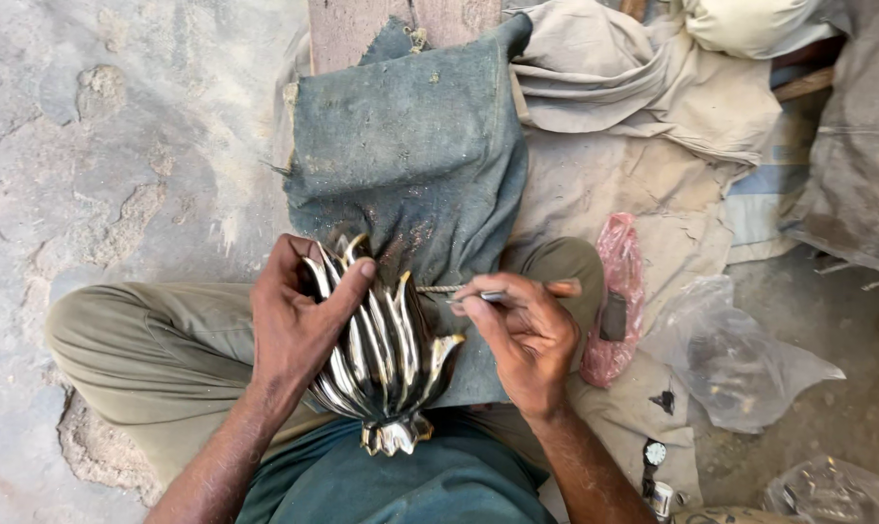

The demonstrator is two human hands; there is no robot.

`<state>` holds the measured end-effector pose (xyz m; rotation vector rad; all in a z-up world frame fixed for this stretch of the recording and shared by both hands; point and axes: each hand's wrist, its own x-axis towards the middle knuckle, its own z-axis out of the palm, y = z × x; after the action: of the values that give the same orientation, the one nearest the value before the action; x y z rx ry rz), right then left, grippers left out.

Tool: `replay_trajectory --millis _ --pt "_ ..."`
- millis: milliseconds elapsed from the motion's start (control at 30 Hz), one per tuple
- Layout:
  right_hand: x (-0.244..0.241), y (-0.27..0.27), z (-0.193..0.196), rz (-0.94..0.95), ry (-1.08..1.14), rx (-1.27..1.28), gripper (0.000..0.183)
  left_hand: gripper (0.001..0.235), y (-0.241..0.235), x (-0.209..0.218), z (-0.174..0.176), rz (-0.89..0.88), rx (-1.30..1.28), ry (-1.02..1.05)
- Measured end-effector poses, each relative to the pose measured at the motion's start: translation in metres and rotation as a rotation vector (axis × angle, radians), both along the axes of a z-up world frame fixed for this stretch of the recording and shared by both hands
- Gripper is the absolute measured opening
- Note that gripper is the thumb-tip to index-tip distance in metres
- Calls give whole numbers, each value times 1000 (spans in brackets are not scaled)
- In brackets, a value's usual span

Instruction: The person sits on the floor and uses a small brush to apply gold paint to the edges of a silver-colored, petal-shaped decorative object. They rotate the object to reach different sections and briefly remove eyeglasses before continuing the painting.

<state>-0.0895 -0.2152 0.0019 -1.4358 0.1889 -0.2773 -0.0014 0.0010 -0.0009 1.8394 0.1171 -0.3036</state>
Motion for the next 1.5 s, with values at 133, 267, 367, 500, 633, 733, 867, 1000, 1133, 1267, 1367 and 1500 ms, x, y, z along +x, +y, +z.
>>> replay_trajectory --millis 133,267,367,500,633,733,867,1000,1133,1267,1367,1500 --pt "25 2 1 113 27 -146 18 33 -3 2 1 6 -32 24" --pt "28 4 -4 163 43 -36 12 34 -2 2 -1 18 17 43" --pt "29 5 -8 170 33 24 11 34 -2 2 -2 30 32 63" --pt "31 8 -12 153 16 2 13 33 -2 1 -2 33 25 43" --pt "33 7 -12 151 9 -43 13 32 -1 1 0 26 24 68" --pt "33 8 -12 148 1 -44 13 33 -1 0 -1 23 25 60" --pt "33 6 -11 177 3 -4 14 33 0 -1 -3 23 6 45" --pt "31 -2 -6 242 27 -33 13 33 -1 -1 -3 39 16 56" --pt "26 -7 -4 268 66 -58 12 33 -2 -1 -1 44 10 68" --pt "23 -12 -5 316 39 -9 11 32 -3 -1 0 31 -25 42" --pt "20 -16 -5 349 4 -16 12 32 -3 -1 0 28 -22 40" --pt "16 -19 -5 354 -26 -96 15 33 -2 0 1 27 36 56"
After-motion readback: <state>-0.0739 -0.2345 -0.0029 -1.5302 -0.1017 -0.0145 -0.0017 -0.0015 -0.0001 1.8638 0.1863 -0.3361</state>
